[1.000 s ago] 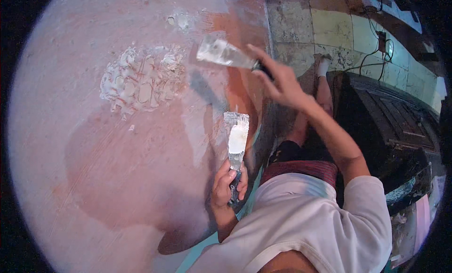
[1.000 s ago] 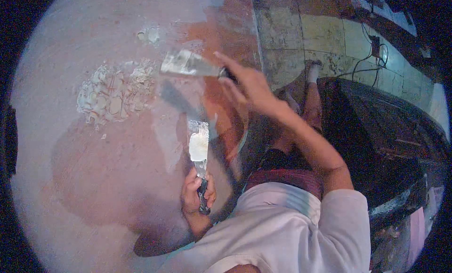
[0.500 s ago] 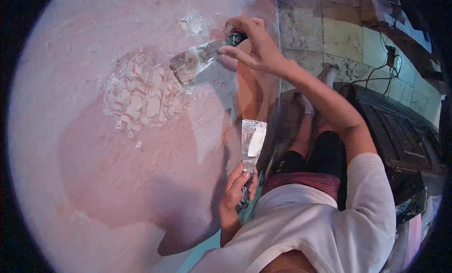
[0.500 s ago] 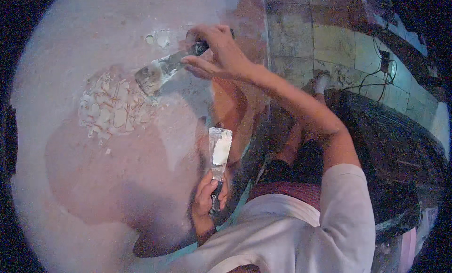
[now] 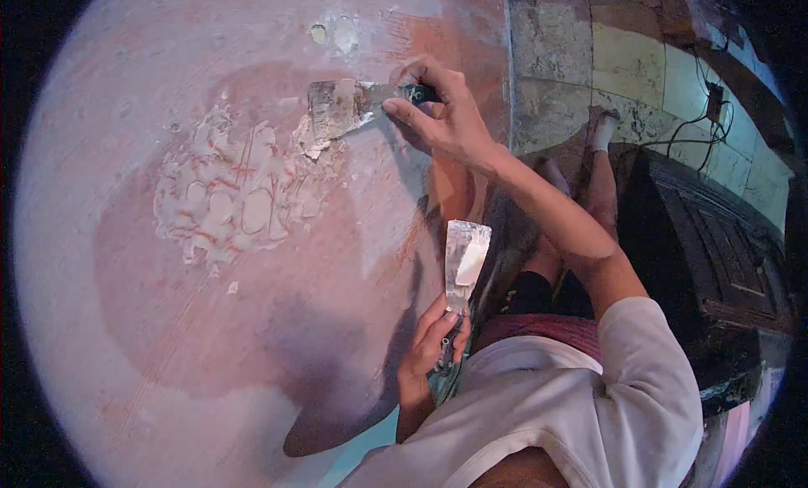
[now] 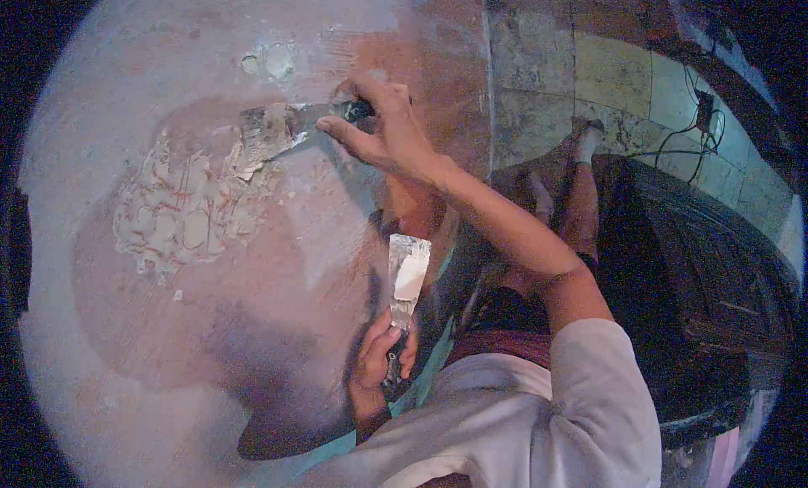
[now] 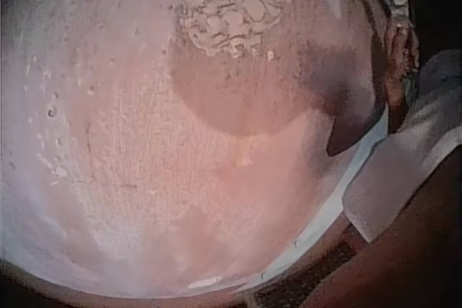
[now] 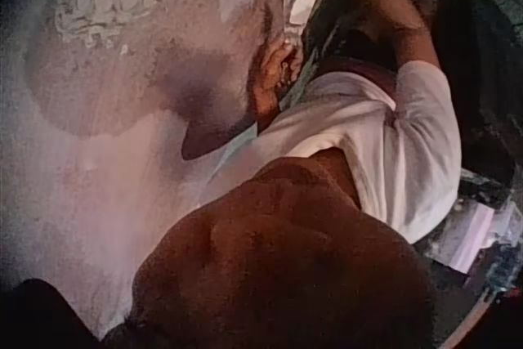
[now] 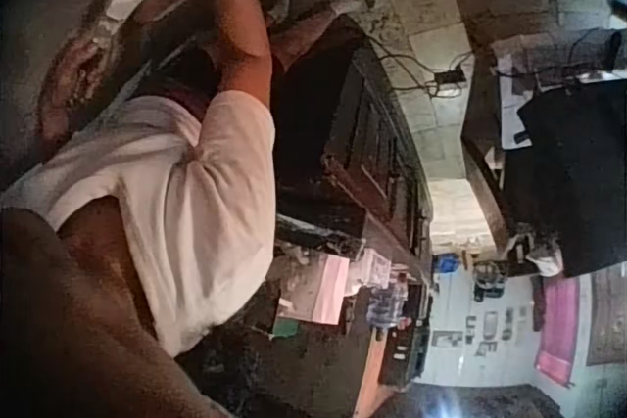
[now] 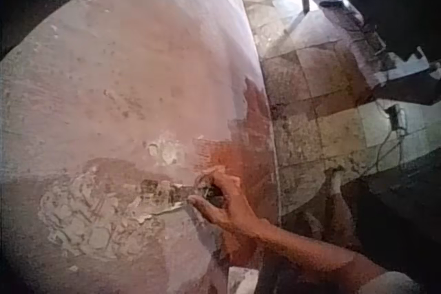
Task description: The person applies a white substance to a damaged area of a wall using two spatulas.
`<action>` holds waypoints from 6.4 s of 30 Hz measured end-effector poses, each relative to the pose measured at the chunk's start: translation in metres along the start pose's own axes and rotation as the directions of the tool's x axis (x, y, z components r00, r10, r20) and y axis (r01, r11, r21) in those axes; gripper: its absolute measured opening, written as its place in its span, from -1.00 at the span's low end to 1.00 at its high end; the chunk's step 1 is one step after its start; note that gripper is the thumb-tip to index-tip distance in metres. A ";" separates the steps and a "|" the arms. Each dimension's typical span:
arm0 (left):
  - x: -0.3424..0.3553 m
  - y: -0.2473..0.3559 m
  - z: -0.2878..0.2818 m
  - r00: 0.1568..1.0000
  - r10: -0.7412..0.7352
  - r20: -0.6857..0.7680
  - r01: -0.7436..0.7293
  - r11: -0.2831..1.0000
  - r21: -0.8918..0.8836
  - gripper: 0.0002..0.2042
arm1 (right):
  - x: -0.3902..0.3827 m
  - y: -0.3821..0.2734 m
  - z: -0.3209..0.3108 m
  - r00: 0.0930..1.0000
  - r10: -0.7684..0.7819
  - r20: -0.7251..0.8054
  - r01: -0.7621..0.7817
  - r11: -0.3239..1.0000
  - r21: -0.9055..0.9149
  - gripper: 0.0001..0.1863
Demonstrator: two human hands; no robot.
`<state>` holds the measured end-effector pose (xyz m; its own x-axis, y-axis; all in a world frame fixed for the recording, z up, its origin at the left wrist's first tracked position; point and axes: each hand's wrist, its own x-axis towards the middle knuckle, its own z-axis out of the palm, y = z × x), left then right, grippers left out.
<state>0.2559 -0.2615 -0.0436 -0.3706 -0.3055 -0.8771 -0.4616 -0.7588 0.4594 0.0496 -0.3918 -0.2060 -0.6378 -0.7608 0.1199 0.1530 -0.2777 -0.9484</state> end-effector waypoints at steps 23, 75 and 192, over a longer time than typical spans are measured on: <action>0.009 -0.012 -0.016 0.999 -0.045 0.017 0.045 0.999 -0.004 -0.71 | 0.062 -0.001 -0.033 0.888 -0.077 0.454 0.170 0.971 -0.168 -0.65; 0.025 -0.080 -0.020 0.981 0.186 -0.049 -0.076 0.610 0.789 -0.70 | -0.093 -0.144 0.008 0.942 0.294 0.164 -0.306 0.950 0.059 -0.48; 0.048 -0.105 -0.040 0.997 0.073 -0.022 -0.033 0.670 0.741 -0.72 | -0.071 -0.116 -0.008 0.978 0.067 0.195 -0.029 0.981 -0.192 -0.54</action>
<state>0.3189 -0.2192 -0.1392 -0.3855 -0.3731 -0.8439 -0.8948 -0.0721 0.4406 0.0706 -0.3009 -0.1064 -0.4665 -0.8775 0.1113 0.0238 -0.1382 -0.9901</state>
